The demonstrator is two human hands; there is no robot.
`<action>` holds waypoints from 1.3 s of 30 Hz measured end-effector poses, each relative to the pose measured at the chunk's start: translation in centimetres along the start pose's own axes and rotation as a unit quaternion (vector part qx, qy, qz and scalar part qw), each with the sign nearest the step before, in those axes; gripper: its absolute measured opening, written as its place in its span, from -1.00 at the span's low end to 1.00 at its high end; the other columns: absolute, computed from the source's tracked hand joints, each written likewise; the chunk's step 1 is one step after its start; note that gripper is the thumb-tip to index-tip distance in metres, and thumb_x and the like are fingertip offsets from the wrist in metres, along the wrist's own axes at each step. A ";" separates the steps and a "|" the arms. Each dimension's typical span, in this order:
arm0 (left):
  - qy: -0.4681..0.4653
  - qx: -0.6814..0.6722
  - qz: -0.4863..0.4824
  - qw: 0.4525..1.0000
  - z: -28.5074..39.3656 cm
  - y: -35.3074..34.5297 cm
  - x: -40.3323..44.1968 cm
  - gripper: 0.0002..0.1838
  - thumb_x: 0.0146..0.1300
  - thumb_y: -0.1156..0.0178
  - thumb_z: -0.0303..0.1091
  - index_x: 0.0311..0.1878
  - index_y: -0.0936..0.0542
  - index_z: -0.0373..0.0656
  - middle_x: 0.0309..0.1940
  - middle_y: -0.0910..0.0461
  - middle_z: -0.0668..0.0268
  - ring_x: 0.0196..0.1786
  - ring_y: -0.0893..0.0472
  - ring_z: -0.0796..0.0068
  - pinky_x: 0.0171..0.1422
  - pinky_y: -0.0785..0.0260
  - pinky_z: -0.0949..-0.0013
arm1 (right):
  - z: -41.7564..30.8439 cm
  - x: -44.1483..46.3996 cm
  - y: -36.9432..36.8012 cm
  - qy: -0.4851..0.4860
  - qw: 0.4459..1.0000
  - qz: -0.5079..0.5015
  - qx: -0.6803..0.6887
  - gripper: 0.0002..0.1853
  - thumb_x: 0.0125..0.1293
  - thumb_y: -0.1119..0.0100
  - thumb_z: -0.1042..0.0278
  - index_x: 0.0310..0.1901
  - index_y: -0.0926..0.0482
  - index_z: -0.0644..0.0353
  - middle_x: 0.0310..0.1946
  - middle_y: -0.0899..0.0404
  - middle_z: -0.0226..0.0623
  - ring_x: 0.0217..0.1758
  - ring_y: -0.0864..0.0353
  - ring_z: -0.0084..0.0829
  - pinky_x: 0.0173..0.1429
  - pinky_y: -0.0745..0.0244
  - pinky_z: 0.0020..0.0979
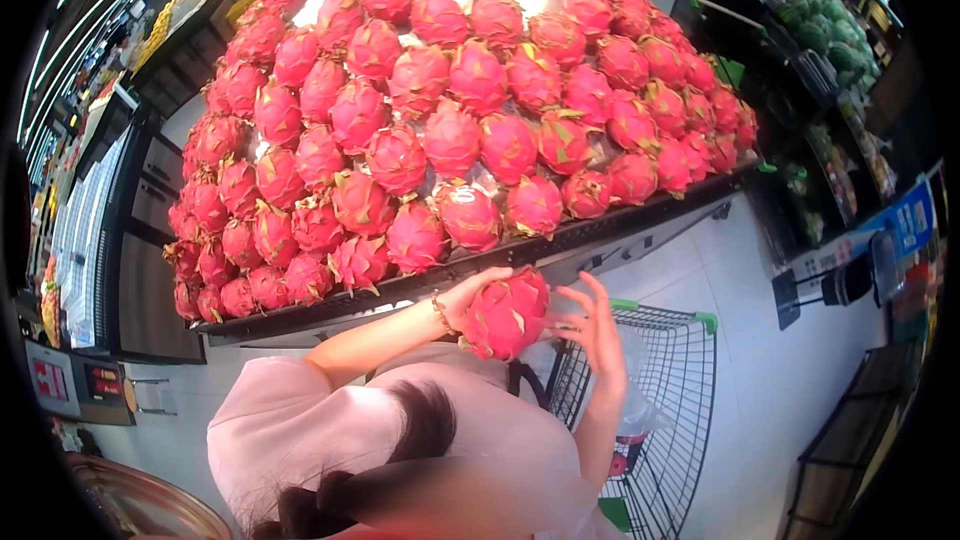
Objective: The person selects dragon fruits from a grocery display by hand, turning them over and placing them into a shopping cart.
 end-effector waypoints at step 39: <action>-0.326 0.656 0.670 0.116 64.3 -6.4 -28.6 0.05 -0.24 -0.39 0.22 0.33 -0.16 0.03 0.17 -0.28 -0.20 0.27 -0.20 -0.24 0.30 -0.16 -0.05 | 8.9 -2.7 6.8 -0.024 0.959 0.263 -0.104 -0.66 0.39 0.13 0.18 0.08 -0.39 0.18 -0.09 -0.56 -0.22 -0.15 -0.56 -0.47 -0.06 -0.44 -0.47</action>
Point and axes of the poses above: each hand's wrist, its own x-axis towards the middle knuckle, its own y-axis out of the back of the hand, z = x × y, the point moved 10 cm from there along x, towards the middle knuckle
